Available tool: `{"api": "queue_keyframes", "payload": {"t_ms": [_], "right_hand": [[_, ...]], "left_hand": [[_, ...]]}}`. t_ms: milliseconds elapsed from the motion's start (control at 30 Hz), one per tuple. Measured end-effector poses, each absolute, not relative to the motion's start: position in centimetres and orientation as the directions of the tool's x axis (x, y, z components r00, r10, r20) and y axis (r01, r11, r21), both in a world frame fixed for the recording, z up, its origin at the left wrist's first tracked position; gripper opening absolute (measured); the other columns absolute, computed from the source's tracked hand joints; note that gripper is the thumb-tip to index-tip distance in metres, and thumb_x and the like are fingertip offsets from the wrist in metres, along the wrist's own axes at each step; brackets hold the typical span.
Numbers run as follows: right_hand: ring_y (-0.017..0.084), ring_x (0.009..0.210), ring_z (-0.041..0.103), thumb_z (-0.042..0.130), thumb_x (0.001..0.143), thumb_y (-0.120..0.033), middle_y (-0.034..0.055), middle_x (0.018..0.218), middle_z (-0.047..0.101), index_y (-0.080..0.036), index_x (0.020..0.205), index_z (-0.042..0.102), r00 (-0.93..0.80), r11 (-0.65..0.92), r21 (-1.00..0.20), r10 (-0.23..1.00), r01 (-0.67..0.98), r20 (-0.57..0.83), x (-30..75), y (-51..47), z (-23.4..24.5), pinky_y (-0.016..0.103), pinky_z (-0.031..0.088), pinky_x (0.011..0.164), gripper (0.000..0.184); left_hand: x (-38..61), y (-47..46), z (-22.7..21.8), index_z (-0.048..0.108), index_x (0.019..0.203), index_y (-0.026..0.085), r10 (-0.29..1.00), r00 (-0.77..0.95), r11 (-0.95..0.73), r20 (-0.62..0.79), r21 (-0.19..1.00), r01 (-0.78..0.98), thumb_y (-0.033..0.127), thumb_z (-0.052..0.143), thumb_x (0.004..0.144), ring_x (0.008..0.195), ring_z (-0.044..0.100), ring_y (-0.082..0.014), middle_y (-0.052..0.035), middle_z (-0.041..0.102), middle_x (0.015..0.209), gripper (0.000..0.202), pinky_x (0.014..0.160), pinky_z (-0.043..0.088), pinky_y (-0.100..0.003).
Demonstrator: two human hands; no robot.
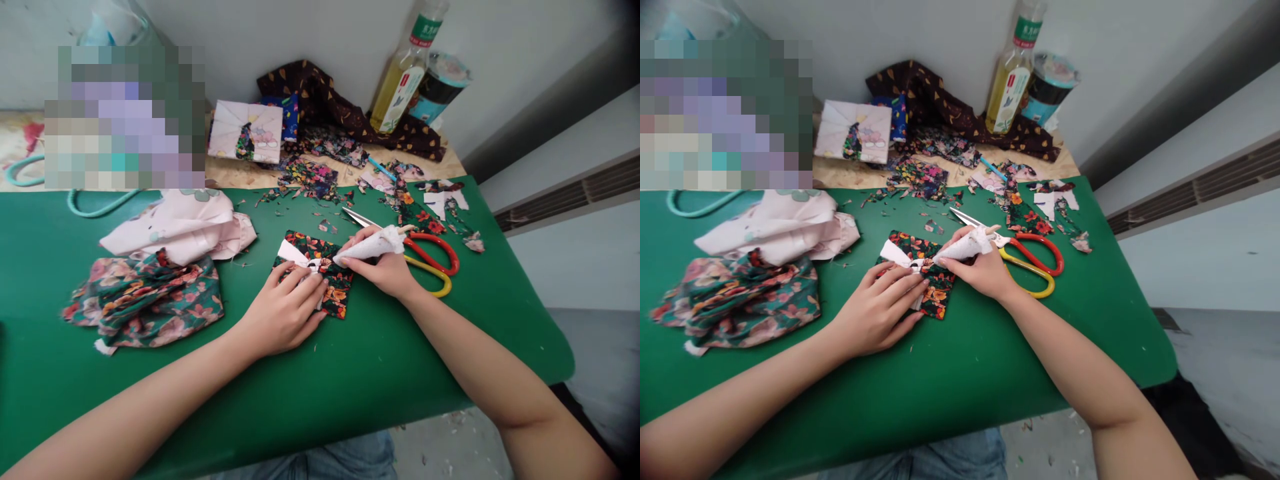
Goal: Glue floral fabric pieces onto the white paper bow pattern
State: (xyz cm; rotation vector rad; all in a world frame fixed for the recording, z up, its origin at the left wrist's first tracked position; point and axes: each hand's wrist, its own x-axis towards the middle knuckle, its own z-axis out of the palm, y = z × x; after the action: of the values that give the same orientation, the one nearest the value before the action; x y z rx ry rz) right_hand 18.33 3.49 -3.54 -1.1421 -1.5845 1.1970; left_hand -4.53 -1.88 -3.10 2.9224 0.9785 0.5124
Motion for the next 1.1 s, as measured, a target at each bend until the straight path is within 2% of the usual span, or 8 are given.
{"api": "queue_keyframes", "payload": {"t_ms": [200,467,533,667,867,1100], "right_hand": [[0.021,0.084,0.070,0.079,0.073,-0.039,0.0020,0.086,0.071,-0.024,0.090,0.049,-0.225,0.112,-0.983,0.971,0.148,0.076,18.3,3.6,-3.6,0.039,0.057,0.082,0.038],[0.021,0.089,0.070,0.079,0.073,-0.038,0.0011,0.091,0.072,-0.025,0.098,0.045,-0.186,0.098,-0.991,0.979,0.094,0.080,18.5,4.0,-3.7,0.040,0.056,0.089,0.044],[0.019,0.085,0.070,0.079,0.074,-0.037,0.0003,0.089,0.072,-0.026,0.099,0.044,-0.182,0.107,-0.992,0.979,0.067,0.093,18.6,4.1,-3.6,0.037,0.057,0.081,0.044],[0.014,0.064,0.064,0.078,0.073,-0.043,-0.0006,0.085,0.071,-0.026,0.098,0.044,-0.212,0.054,-0.998,0.976,0.035,0.045,18.4,4.1,-3.3,0.028,0.053,0.056,0.046],[0.016,0.070,0.066,0.080,0.070,-0.045,0.0011,0.086,0.069,-0.024,0.096,0.048,-0.240,0.055,-0.997,0.970,0.061,0.039,18.4,4.0,-3.1,0.029,0.055,0.061,0.046],[0.013,0.057,0.063,0.081,0.068,-0.045,-0.0007,0.078,0.069,-0.024,0.095,0.048,-0.240,-0.041,-0.997,0.969,0.064,-0.055,18.0,3.7,-3.3,0.026,0.054,0.051,0.048]], "left_hand": [[-4.5,-2.0,-3.1,0.061,0.125,0.008,0.585,0.756,-0.808,0.294,0.131,0.575,0.032,0.048,0.095,0.115,0.057,-0.0306,-0.0134,0.067,0.122,0.041,0.103,0.038,-0.051],[-5.1,-1.8,-3.0,0.057,0.131,0.010,0.570,0.786,-0.821,0.238,0.198,0.535,0.037,0.047,0.094,0.125,0.053,-0.0338,-0.0139,0.063,0.131,0.047,0.113,0.028,-0.057],[-5.2,-1.6,-3.0,0.054,0.134,0.009,0.561,0.797,-0.826,0.225,0.225,0.518,0.040,0.048,0.093,0.127,0.052,-0.0349,-0.0145,0.061,0.133,0.051,0.115,0.025,-0.059],[-5.4,-1.3,-2.8,0.046,0.141,0.010,0.556,0.804,-0.822,0.210,0.281,0.495,0.040,0.050,0.090,0.131,0.048,-0.0337,-0.0146,0.059,0.136,0.059,0.119,0.020,-0.059],[-6.1,-0.5,-2.7,0.040,0.145,0.012,0.492,0.842,-0.853,0.221,0.315,0.416,0.039,0.053,0.086,0.133,0.046,-0.0335,-0.0148,0.058,0.136,0.066,0.120,0.017,-0.060],[-6.6,0.1,-2.7,0.031,0.150,0.014,0.462,0.850,-0.874,0.251,0.291,0.389,0.036,0.050,0.085,0.130,0.051,-0.0299,-0.0132,0.061,0.134,0.071,0.121,0.012,-0.058]]}}
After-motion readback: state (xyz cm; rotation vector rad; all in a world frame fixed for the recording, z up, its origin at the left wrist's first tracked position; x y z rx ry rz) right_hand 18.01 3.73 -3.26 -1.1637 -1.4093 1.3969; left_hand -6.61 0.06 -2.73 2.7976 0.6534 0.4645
